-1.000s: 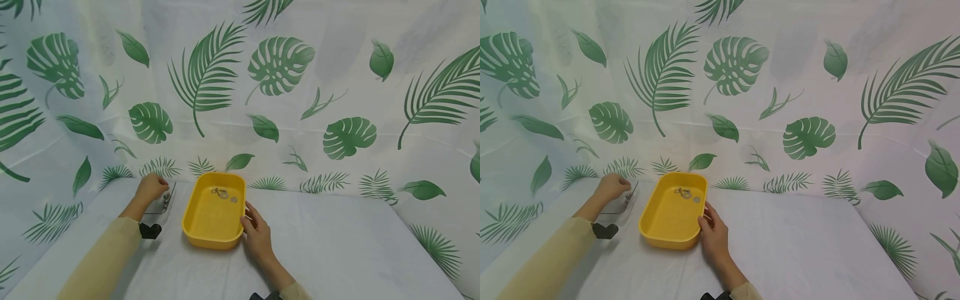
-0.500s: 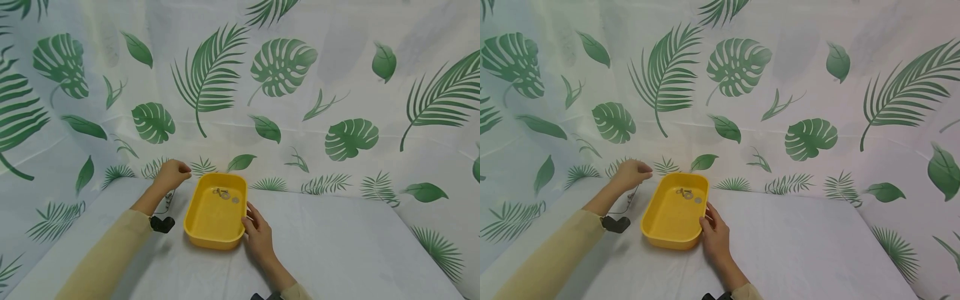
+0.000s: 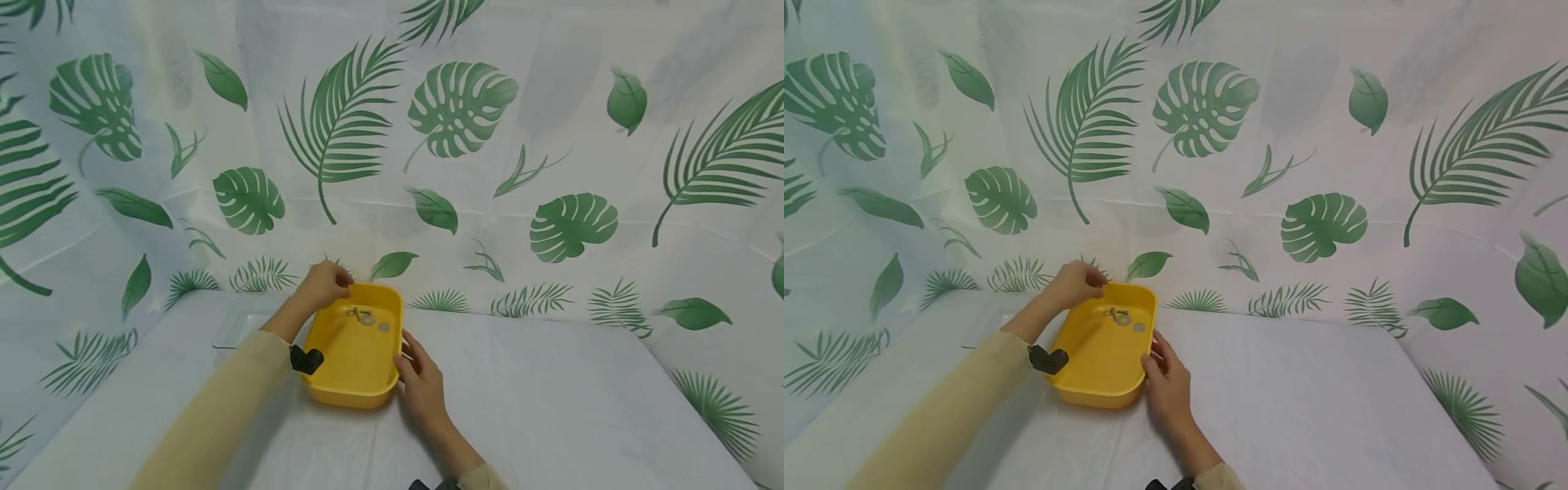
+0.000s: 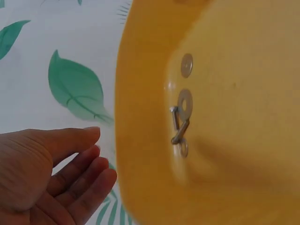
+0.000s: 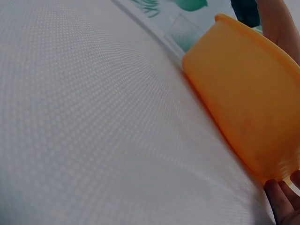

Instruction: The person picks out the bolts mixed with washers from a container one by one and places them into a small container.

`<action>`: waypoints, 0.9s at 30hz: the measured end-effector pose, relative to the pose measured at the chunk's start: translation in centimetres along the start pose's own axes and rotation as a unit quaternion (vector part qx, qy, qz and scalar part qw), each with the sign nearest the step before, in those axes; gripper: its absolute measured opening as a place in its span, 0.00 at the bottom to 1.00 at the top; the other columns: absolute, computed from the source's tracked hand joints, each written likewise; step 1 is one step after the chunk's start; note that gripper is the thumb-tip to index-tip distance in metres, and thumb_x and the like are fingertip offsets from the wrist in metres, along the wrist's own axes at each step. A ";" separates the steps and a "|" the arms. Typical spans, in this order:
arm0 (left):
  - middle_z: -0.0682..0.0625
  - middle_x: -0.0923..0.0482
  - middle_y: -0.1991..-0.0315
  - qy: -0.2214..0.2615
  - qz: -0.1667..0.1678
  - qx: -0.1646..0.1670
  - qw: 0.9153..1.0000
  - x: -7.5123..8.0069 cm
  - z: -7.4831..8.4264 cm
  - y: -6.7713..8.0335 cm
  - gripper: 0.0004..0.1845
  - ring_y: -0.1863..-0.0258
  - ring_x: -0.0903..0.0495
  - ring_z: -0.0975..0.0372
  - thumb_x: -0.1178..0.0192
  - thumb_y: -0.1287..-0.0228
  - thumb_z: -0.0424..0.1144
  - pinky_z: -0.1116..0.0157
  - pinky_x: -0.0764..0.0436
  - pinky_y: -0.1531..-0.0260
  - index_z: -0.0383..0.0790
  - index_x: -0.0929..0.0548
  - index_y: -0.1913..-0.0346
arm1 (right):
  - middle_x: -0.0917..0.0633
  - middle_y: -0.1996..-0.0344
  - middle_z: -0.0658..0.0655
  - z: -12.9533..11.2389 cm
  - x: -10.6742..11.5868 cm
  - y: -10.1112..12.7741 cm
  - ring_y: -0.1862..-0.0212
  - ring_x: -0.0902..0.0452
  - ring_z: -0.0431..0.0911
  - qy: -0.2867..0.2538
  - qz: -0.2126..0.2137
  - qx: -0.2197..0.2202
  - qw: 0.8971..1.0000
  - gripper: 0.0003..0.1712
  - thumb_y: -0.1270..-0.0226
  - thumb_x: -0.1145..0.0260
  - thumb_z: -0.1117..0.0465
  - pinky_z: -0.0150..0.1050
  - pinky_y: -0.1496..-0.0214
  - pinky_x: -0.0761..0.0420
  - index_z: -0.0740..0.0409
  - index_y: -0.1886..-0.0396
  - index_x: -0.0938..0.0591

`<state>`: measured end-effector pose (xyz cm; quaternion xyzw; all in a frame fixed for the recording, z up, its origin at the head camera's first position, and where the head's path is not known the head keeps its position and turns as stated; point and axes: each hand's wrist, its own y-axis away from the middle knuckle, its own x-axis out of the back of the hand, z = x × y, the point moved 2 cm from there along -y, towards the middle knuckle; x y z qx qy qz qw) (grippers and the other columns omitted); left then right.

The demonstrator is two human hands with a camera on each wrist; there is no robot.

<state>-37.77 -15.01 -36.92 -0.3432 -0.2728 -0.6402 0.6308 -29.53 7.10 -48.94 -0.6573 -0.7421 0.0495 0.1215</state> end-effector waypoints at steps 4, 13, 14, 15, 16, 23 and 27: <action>0.39 0.15 0.53 0.005 -0.013 -0.014 1.000 -1.3 0.7 -0.5 0.13 0.55 0.18 0.52 0.37 0.34 0.29 0.58 0.16 0.47 0.30 0.14 0.48 | 0.22 0.35 0.69 0.1 0.1 0.0 0.38 0.20 0.59 -0.002 0.003 0.001 1.000 0.29 0.23 0.42 0.61 0.38 0.46 0.14 0.55 0.24 0.31; 0.41 0.14 0.56 0.012 -0.029 -0.005 1.000 -3.9 0.2 -2.0 0.12 0.59 0.19 0.55 0.34 0.37 0.28 0.60 0.15 0.50 0.31 0.12 0.52 | 0.21 0.36 0.68 0.3 0.0 0.0 0.38 0.19 0.59 0.002 0.004 0.005 1.000 0.29 0.23 0.42 0.61 0.37 0.47 0.14 0.54 0.25 0.30; 0.41 0.14 0.56 0.013 -0.028 -0.001 1.000 -4.1 0.1 -2.2 0.11 0.59 0.18 0.55 0.34 0.37 0.27 0.60 0.15 0.49 0.32 0.12 0.52 | 0.21 0.36 0.68 0.3 0.0 0.0 0.38 0.19 0.59 0.004 0.004 0.004 1.000 0.29 0.23 0.42 0.61 0.37 0.47 0.14 0.53 0.25 0.30; 0.41 0.14 0.55 0.016 -0.029 0.002 0.999 -4.4 0.0 -2.4 0.11 0.58 0.18 0.55 0.34 0.38 0.27 0.60 0.16 0.49 0.32 0.12 0.52 | 0.21 0.36 0.68 0.4 0.0 0.0 0.38 0.19 0.59 0.006 0.004 0.003 1.000 0.29 0.24 0.42 0.61 0.37 0.47 0.14 0.53 0.25 0.30; 0.41 0.13 0.55 0.018 -0.031 0.004 0.999 -4.6 -0.2 -2.5 0.11 0.58 0.18 0.55 0.34 0.38 0.27 0.60 0.16 0.48 0.32 0.12 0.53 | 0.21 0.36 0.68 0.4 0.0 0.0 0.38 0.19 0.59 0.007 0.004 0.003 1.000 0.29 0.24 0.42 0.62 0.37 0.47 0.14 0.53 0.25 0.30; 0.43 0.12 0.58 0.040 -0.060 -0.007 0.997 -5.8 -1.8 -3.3 0.12 0.62 0.16 0.56 0.35 0.41 0.24 0.64 0.14 0.59 0.35 0.11 0.55 | 0.21 0.36 0.67 0.2 -0.1 0.2 0.38 0.19 0.58 0.003 0.001 0.003 1.000 0.29 0.24 0.42 0.61 0.36 0.46 0.14 0.54 0.25 0.30; 0.42 0.12 0.59 0.047 -0.064 -0.009 0.997 -6.4 -2.2 -3.8 0.13 0.67 0.18 0.57 0.35 0.44 0.24 0.67 0.17 0.69 0.33 0.11 0.56 | 0.21 0.35 0.68 0.1 0.1 0.2 0.37 0.20 0.59 0.004 0.001 0.010 1.000 0.29 0.23 0.42 0.61 0.37 0.45 0.14 0.55 0.25 0.31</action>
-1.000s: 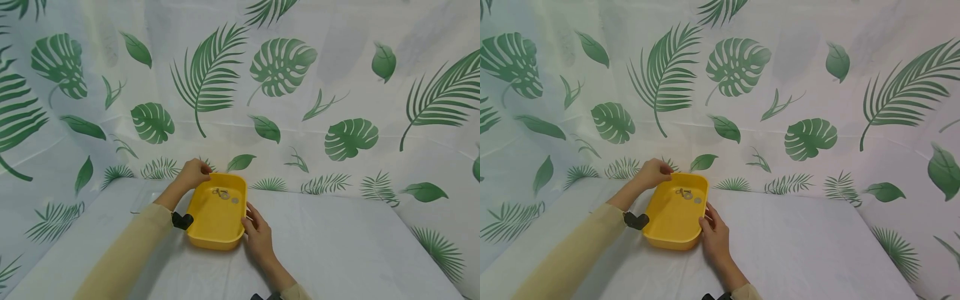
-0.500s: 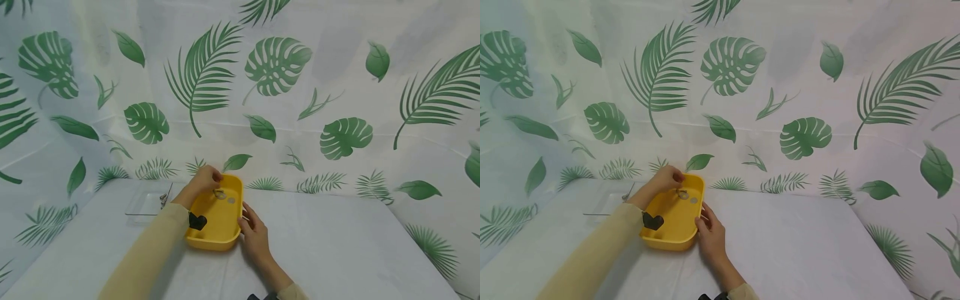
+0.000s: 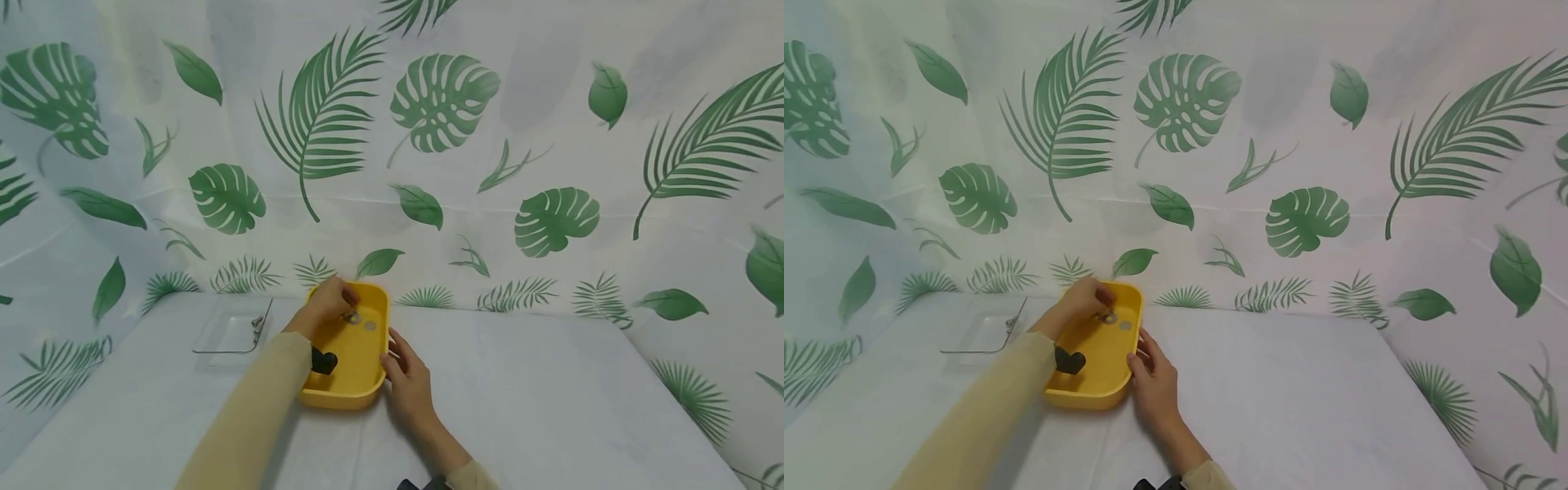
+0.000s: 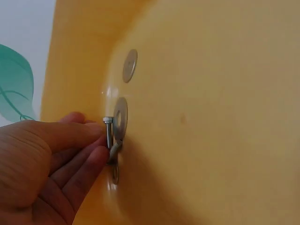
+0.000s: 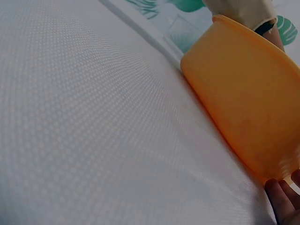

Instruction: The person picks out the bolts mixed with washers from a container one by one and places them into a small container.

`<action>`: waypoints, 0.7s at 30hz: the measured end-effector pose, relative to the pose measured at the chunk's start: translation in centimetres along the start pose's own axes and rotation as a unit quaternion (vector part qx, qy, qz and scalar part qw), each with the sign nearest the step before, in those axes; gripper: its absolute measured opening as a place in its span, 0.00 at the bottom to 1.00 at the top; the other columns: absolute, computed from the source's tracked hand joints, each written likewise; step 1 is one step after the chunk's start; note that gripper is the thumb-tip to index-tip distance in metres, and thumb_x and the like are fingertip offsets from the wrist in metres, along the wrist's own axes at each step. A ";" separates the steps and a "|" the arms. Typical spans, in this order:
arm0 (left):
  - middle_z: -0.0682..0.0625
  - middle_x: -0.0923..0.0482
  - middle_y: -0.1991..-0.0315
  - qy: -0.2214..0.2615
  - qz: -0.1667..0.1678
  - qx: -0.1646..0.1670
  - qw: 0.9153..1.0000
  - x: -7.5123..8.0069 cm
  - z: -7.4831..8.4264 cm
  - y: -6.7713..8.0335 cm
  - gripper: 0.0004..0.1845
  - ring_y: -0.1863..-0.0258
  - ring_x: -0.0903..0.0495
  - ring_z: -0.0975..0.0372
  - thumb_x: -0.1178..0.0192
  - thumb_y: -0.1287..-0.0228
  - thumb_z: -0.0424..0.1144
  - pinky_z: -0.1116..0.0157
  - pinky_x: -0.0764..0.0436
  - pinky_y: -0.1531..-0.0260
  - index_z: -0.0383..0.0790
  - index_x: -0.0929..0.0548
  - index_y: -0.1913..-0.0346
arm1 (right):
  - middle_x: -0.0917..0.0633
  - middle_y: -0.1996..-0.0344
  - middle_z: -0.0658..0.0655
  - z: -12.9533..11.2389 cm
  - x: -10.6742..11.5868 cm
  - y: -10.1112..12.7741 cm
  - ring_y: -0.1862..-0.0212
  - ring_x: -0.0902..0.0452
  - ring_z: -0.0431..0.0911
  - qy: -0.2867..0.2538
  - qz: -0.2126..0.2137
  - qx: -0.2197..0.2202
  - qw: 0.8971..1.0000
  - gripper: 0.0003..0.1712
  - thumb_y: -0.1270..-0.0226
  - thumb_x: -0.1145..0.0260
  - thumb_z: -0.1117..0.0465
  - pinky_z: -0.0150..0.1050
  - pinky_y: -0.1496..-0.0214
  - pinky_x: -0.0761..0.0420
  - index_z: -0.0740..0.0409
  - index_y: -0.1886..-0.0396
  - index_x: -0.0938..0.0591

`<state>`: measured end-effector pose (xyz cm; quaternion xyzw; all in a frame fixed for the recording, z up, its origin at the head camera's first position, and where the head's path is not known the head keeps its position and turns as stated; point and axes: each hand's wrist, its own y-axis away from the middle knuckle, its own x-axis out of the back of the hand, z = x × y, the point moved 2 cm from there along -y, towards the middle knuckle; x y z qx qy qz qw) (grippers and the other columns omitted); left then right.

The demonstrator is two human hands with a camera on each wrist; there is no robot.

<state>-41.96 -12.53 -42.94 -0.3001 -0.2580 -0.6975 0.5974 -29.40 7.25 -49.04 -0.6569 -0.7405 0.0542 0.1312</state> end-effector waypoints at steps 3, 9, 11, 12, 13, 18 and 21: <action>0.41 0.12 0.57 -0.009 0.005 0.005 1.000 -0.1 0.0 -0.1 0.13 0.67 0.19 0.57 0.34 0.44 0.25 0.68 0.18 0.69 0.32 0.11 0.55 | 0.21 0.36 0.67 -0.1 0.0 0.0 0.38 0.19 0.59 0.010 0.001 0.003 1.000 0.29 0.23 0.42 0.61 0.38 0.45 0.14 0.55 0.25 0.31; 0.42 0.13 0.58 -0.033 0.011 0.021 0.999 -0.5 0.0 -0.2 0.12 0.64 0.20 0.57 0.30 0.43 0.28 0.67 0.17 0.63 0.33 0.12 0.55 | 0.21 0.36 0.65 -0.2 -0.1 0.0 0.37 0.19 0.57 0.021 0.001 -0.014 1.000 0.29 0.23 0.43 0.59 0.37 0.45 0.14 0.51 0.24 0.31; 0.42 0.13 0.58 -0.041 0.012 0.018 0.999 -0.6 0.0 -0.2 0.12 0.64 0.20 0.57 0.30 0.43 0.28 0.67 0.17 0.62 0.33 0.12 0.55 | 0.20 0.36 0.65 -0.2 -0.1 0.0 0.38 0.19 0.56 0.021 0.002 -0.014 1.000 0.29 0.23 0.43 0.58 0.38 0.45 0.14 0.52 0.24 0.31; 0.42 0.13 0.58 -0.045 0.012 0.018 0.999 -0.7 0.0 -0.2 0.11 0.64 0.20 0.57 0.30 0.42 0.28 0.67 0.17 0.62 0.33 0.12 0.55 | 0.20 0.36 0.65 -0.2 -0.1 0.0 0.38 0.19 0.57 0.022 0.001 -0.011 1.000 0.29 0.23 0.43 0.58 0.38 0.45 0.14 0.52 0.24 0.31; 0.42 0.13 0.59 -0.050 0.012 0.014 0.999 -0.7 0.0 -0.2 0.11 0.64 0.20 0.57 0.30 0.42 0.28 0.67 0.17 0.62 0.33 0.12 0.55 | 0.20 0.37 0.65 -0.1 -0.1 0.0 0.38 0.19 0.57 0.022 0.002 -0.011 1.000 0.29 0.23 0.43 0.58 0.38 0.45 0.14 0.52 0.24 0.31; 0.42 0.13 0.58 -0.053 0.005 0.011 0.999 -0.7 0.0 -0.3 0.09 0.63 0.19 0.56 0.32 0.40 0.27 0.66 0.16 0.60 0.33 0.11 0.56 | 0.20 0.37 0.66 -0.1 -0.1 0.1 0.38 0.19 0.58 0.021 0.001 -0.002 1.000 0.29 0.23 0.43 0.59 0.39 0.46 0.14 0.55 0.25 0.31; 0.43 0.13 0.60 -0.054 0.003 0.008 0.999 -0.5 0.0 -0.2 0.07 0.65 0.19 0.57 0.33 0.40 0.26 0.67 0.16 0.62 0.34 0.11 0.59 | 0.20 0.37 0.66 -0.2 -0.1 0.1 0.38 0.19 0.57 0.016 0.002 -0.006 1.000 0.29 0.23 0.42 0.59 0.38 0.46 0.14 0.54 0.25 0.31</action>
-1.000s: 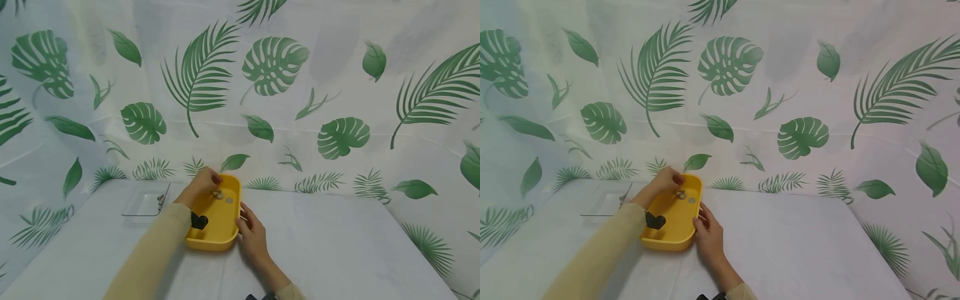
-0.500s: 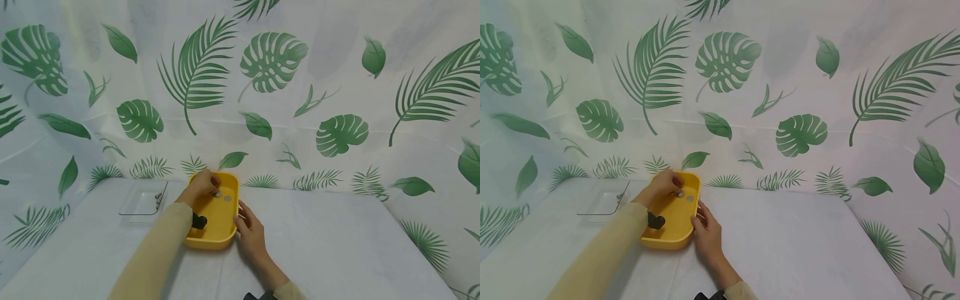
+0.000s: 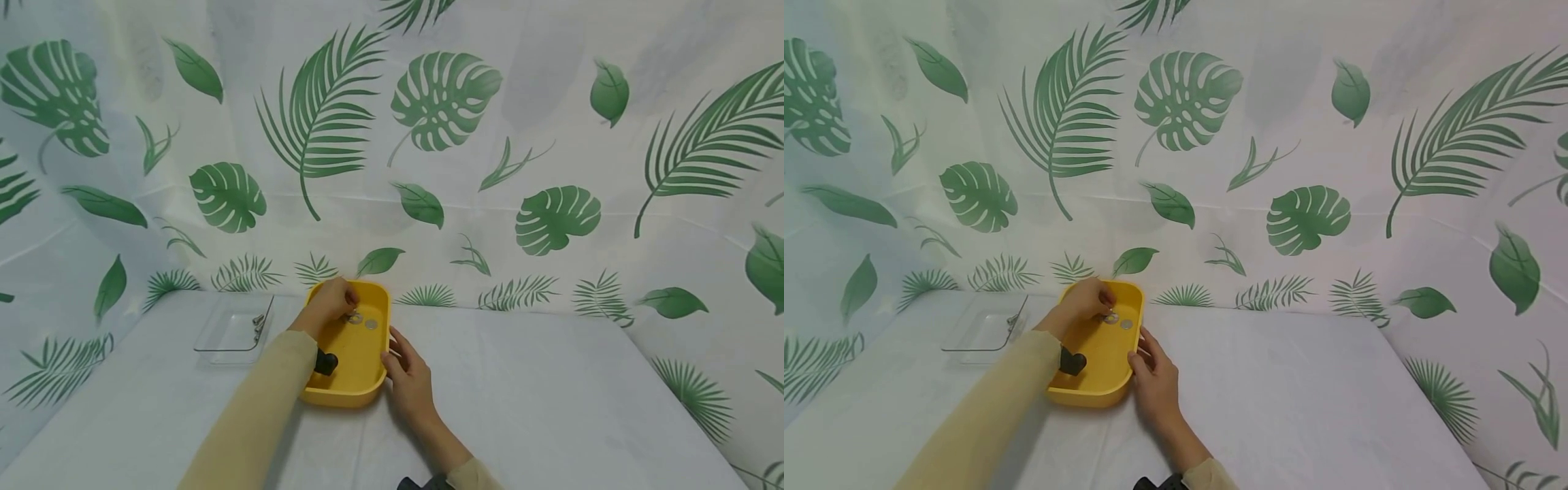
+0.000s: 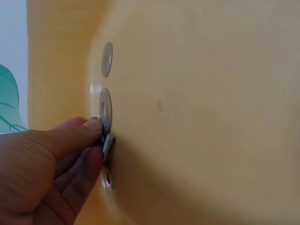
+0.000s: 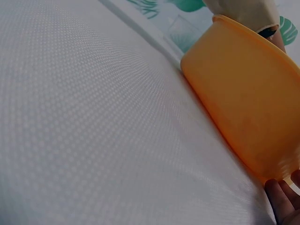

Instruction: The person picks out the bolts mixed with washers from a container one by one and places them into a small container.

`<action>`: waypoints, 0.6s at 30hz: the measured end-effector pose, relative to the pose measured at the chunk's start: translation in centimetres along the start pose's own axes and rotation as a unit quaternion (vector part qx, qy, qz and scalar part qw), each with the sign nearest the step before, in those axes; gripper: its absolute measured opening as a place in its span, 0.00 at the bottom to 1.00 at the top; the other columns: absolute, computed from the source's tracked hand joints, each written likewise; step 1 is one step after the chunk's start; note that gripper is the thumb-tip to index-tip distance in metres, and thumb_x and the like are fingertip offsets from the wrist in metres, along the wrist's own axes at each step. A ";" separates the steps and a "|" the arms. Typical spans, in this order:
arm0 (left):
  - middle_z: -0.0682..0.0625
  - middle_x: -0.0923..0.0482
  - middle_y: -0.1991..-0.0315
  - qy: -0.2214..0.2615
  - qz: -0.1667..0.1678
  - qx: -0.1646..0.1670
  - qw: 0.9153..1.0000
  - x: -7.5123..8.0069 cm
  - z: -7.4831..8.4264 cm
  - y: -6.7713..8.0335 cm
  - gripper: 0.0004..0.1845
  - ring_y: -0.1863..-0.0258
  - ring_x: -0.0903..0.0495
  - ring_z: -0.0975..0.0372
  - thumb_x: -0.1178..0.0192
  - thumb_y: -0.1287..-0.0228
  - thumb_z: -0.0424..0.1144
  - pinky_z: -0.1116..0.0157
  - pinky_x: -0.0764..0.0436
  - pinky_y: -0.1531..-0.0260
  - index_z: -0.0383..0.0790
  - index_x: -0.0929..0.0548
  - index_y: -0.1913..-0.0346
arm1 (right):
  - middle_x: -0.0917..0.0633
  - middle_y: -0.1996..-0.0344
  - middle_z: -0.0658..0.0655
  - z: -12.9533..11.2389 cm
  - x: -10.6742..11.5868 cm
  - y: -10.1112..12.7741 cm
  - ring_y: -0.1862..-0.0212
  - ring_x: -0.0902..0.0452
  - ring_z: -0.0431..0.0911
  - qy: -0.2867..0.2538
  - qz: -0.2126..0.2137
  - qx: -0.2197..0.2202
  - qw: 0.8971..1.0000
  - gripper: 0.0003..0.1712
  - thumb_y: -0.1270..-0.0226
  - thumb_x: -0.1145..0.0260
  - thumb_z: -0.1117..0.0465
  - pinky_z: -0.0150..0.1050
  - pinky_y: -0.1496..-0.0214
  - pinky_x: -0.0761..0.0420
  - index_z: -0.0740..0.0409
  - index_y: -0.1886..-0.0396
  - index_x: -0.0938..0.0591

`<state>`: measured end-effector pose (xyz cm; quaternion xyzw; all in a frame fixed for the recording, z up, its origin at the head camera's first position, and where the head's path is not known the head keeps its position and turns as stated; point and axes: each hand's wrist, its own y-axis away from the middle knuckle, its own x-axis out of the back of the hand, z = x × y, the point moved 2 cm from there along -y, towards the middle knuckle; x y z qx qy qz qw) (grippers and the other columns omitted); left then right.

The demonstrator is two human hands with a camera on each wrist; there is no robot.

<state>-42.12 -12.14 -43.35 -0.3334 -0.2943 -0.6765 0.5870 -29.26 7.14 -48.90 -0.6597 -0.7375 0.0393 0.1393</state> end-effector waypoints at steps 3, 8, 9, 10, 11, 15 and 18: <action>0.43 0.14 0.63 -0.015 -0.009 0.000 1.000 0.1 0.2 0.0 0.05 0.69 0.19 0.57 0.35 0.40 0.26 0.67 0.16 0.65 0.34 0.12 0.62 | 0.21 0.37 0.67 -0.1 0.0 0.0 0.37 0.20 0.58 -0.001 -0.002 0.000 1.000 0.29 0.23 0.42 0.59 0.38 0.46 0.14 0.55 0.25 0.31; 0.44 0.16 0.64 -0.069 -0.013 -0.001 0.998 0.1 0.8 0.4 0.04 0.69 0.23 0.58 0.36 0.38 0.26 0.67 0.21 0.67 0.33 0.14 0.62 | 0.21 0.36 0.66 -0.1 0.0 -0.1 0.36 0.20 0.57 -0.001 -0.004 -0.004 1.000 0.29 0.23 0.42 0.58 0.37 0.45 0.14 0.53 0.24 0.31; 0.44 0.16 0.64 -0.076 -0.012 -0.001 0.997 0.0 0.8 0.4 0.04 0.69 0.24 0.58 0.36 0.38 0.26 0.67 0.22 0.67 0.33 0.14 0.61 | 0.21 0.36 0.66 -0.1 0.0 -0.1 0.37 0.20 0.57 -0.002 -0.004 -0.003 1.000 0.29 0.23 0.42 0.58 0.37 0.45 0.14 0.54 0.24 0.31; 0.44 0.16 0.64 -0.075 -0.012 -0.002 0.997 0.0 0.8 0.5 0.04 0.70 0.23 0.58 0.36 0.37 0.26 0.67 0.21 0.68 0.33 0.14 0.61 | 0.21 0.36 0.66 -0.1 0.0 -0.1 0.37 0.20 0.57 -0.002 -0.003 -0.004 1.000 0.29 0.23 0.42 0.58 0.37 0.45 0.14 0.54 0.24 0.31; 0.43 0.16 0.64 -0.070 -0.014 0.000 0.997 0.0 0.8 0.4 0.04 0.70 0.23 0.58 0.36 0.37 0.27 0.67 0.21 0.68 0.33 0.14 0.60 | 0.21 0.36 0.66 -0.1 0.0 -0.1 0.37 0.20 0.57 -0.002 -0.002 -0.005 1.000 0.29 0.23 0.42 0.58 0.37 0.45 0.14 0.54 0.24 0.31; 0.43 0.14 0.63 -0.046 -0.026 0.000 0.999 0.0 0.2 -0.1 0.04 0.69 0.20 0.57 0.37 0.36 0.28 0.65 0.18 0.67 0.33 0.13 0.61 | 0.20 0.36 0.67 -0.1 0.0 0.0 0.37 0.20 0.57 -0.003 0.000 -0.003 1.000 0.29 0.24 0.42 0.59 0.38 0.45 0.14 0.55 0.25 0.31; 0.44 0.15 0.64 -0.031 -0.030 -0.019 0.999 -0.1 -0.2 -0.6 0.04 0.69 0.20 0.58 0.36 0.36 0.29 0.66 0.18 0.66 0.33 0.14 0.61 | 0.20 0.37 0.66 0.0 0.0 0.0 0.38 0.19 0.58 0.002 0.002 -0.001 1.000 0.29 0.24 0.42 0.59 0.38 0.46 0.14 0.55 0.25 0.31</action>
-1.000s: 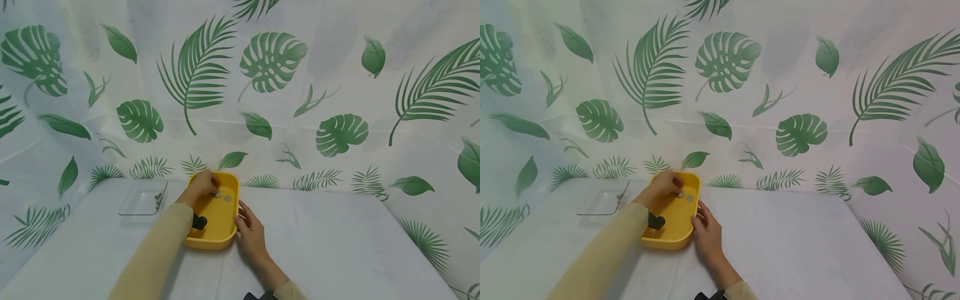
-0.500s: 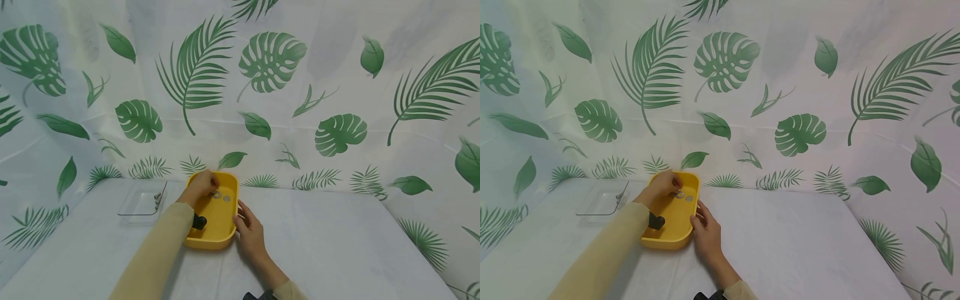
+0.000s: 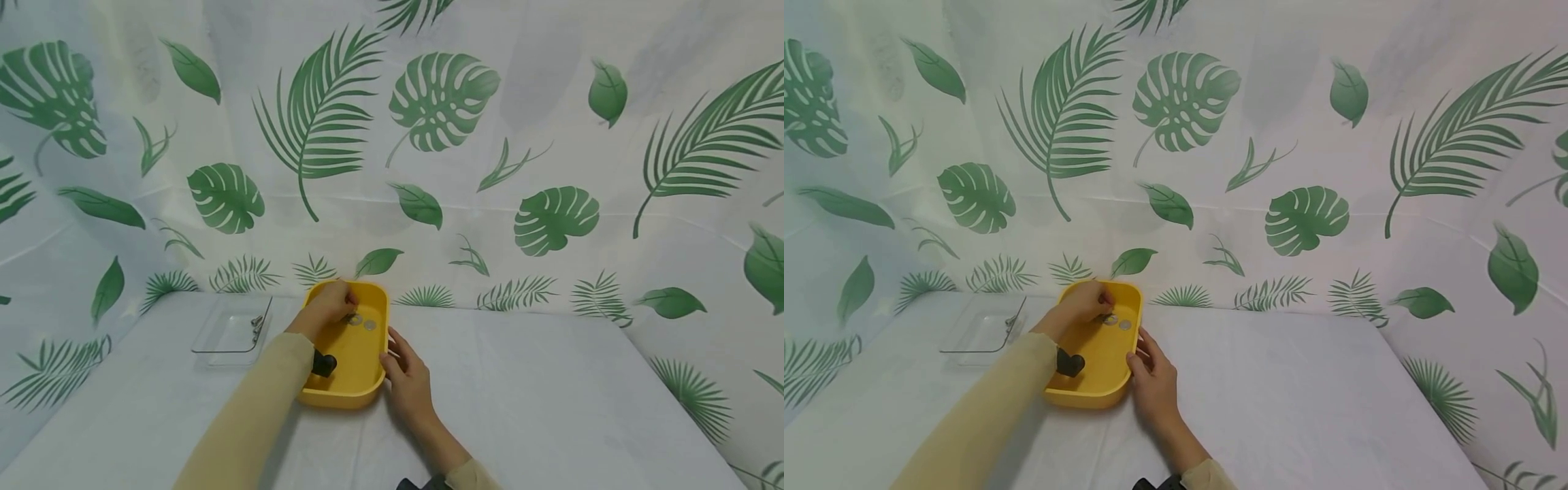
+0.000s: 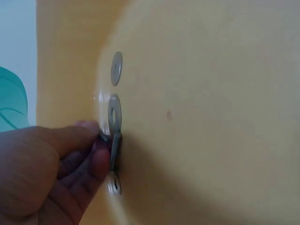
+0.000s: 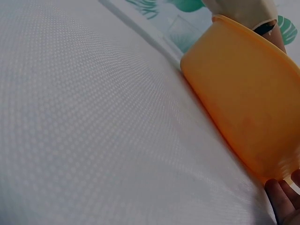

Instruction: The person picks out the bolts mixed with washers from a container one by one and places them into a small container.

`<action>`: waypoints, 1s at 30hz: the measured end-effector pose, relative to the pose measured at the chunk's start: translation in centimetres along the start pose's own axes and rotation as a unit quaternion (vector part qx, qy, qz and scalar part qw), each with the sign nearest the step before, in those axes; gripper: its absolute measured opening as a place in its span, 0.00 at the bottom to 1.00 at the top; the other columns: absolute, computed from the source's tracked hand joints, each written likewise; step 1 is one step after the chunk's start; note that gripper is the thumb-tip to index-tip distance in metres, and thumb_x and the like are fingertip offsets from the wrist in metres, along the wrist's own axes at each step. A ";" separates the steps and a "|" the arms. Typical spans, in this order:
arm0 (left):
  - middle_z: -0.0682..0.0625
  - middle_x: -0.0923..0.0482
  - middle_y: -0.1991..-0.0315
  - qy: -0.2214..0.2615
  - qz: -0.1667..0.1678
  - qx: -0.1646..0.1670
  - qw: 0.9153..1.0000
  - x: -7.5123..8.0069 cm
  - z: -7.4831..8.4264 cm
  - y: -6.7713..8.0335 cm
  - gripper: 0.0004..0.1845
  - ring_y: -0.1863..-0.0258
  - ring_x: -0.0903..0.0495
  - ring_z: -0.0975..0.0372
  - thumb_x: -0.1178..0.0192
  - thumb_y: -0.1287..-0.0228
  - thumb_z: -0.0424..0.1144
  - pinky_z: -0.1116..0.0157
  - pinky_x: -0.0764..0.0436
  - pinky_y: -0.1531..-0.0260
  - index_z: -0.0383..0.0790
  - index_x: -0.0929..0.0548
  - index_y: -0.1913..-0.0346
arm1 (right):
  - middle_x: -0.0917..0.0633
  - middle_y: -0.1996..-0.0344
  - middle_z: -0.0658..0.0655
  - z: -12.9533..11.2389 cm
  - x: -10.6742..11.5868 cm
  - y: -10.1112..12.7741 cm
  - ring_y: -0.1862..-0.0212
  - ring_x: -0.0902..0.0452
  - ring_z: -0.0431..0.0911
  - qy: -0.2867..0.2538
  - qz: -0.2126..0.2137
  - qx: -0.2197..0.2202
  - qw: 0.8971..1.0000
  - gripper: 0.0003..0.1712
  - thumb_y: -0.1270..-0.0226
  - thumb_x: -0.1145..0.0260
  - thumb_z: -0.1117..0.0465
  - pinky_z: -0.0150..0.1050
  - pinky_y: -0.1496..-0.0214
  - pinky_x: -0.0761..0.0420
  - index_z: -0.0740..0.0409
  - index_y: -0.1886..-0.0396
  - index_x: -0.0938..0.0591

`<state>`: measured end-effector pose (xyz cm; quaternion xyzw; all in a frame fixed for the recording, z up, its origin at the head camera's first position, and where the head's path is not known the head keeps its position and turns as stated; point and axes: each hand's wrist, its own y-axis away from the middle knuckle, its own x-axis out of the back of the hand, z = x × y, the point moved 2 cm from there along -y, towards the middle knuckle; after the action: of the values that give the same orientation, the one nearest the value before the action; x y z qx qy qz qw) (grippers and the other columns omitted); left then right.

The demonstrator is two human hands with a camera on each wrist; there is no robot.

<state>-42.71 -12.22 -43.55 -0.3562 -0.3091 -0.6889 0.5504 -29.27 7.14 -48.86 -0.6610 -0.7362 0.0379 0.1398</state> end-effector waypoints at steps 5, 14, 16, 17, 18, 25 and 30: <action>0.42 0.14 0.59 0.014 -0.015 0.003 1.000 0.1 0.4 0.6 0.09 0.67 0.20 0.58 0.38 0.32 0.31 0.66 0.17 0.63 0.32 0.14 0.53 | 0.20 0.36 0.65 0.2 0.0 -0.1 0.38 0.19 0.57 0.003 0.001 -0.002 1.000 0.29 0.23 0.43 0.59 0.37 0.46 0.14 0.53 0.25 0.31; 0.41 0.15 0.62 0.076 -0.033 0.021 0.996 0.4 1.2 2.1 0.10 0.70 0.20 0.59 0.40 0.29 0.31 0.71 0.19 0.67 0.31 0.16 0.49 | 0.21 0.36 0.63 0.1 0.1 -0.1 0.37 0.20 0.55 0.002 -0.004 -0.015 1.000 0.29 0.23 0.43 0.58 0.37 0.44 0.15 0.49 0.24 0.31; 0.41 0.16 0.63 0.083 -0.036 0.019 0.996 0.4 1.1 2.1 0.09 0.71 0.21 0.60 0.40 0.29 0.31 0.72 0.19 0.67 0.30 0.15 0.51 | 0.20 0.36 0.63 0.1 0.1 -0.1 0.37 0.20 0.56 0.000 -0.004 -0.015 1.000 0.29 0.23 0.43 0.58 0.37 0.44 0.15 0.50 0.24 0.31; 0.41 0.15 0.64 0.085 -0.037 0.016 0.996 0.3 1.1 2.1 0.09 0.72 0.22 0.61 0.39 0.29 0.31 0.72 0.20 0.68 0.30 0.15 0.52 | 0.20 0.36 0.63 0.1 0.1 -0.1 0.37 0.19 0.56 -0.001 -0.003 -0.015 1.000 0.29 0.23 0.43 0.59 0.37 0.45 0.15 0.50 0.24 0.31; 0.41 0.15 0.65 0.087 -0.037 0.012 0.995 0.3 1.0 2.1 0.08 0.72 0.22 0.61 0.39 0.29 0.31 0.72 0.20 0.68 0.30 0.15 0.53 | 0.20 0.36 0.64 0.1 0.1 -0.1 0.37 0.19 0.56 0.000 -0.004 -0.011 1.000 0.29 0.23 0.43 0.59 0.37 0.45 0.14 0.51 0.24 0.31; 0.38 0.15 0.62 0.130 -0.047 -0.013 0.990 0.0 0.7 2.1 0.10 0.70 0.19 0.58 0.44 0.27 0.29 0.68 0.15 0.63 0.26 0.17 0.50 | 0.20 0.36 0.63 0.2 0.1 -0.1 0.38 0.19 0.55 0.004 -0.005 -0.016 1.000 0.29 0.23 0.43 0.58 0.36 0.45 0.15 0.50 0.24 0.31; 0.39 0.17 0.63 0.169 -0.046 -0.011 0.984 -0.1 0.9 1.9 0.11 0.70 0.18 0.57 0.47 0.24 0.29 0.66 0.14 0.61 0.26 0.20 0.49 | 0.21 0.35 0.63 0.2 0.1 -0.1 0.37 0.20 0.55 0.008 -0.006 -0.011 1.000 0.29 0.23 0.43 0.58 0.37 0.44 0.15 0.51 0.24 0.32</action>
<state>-40.66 -11.80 -43.04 -0.2259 -0.2199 -0.7671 0.5587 -29.41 7.29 -49.00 -0.6583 -0.7396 0.0237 0.1381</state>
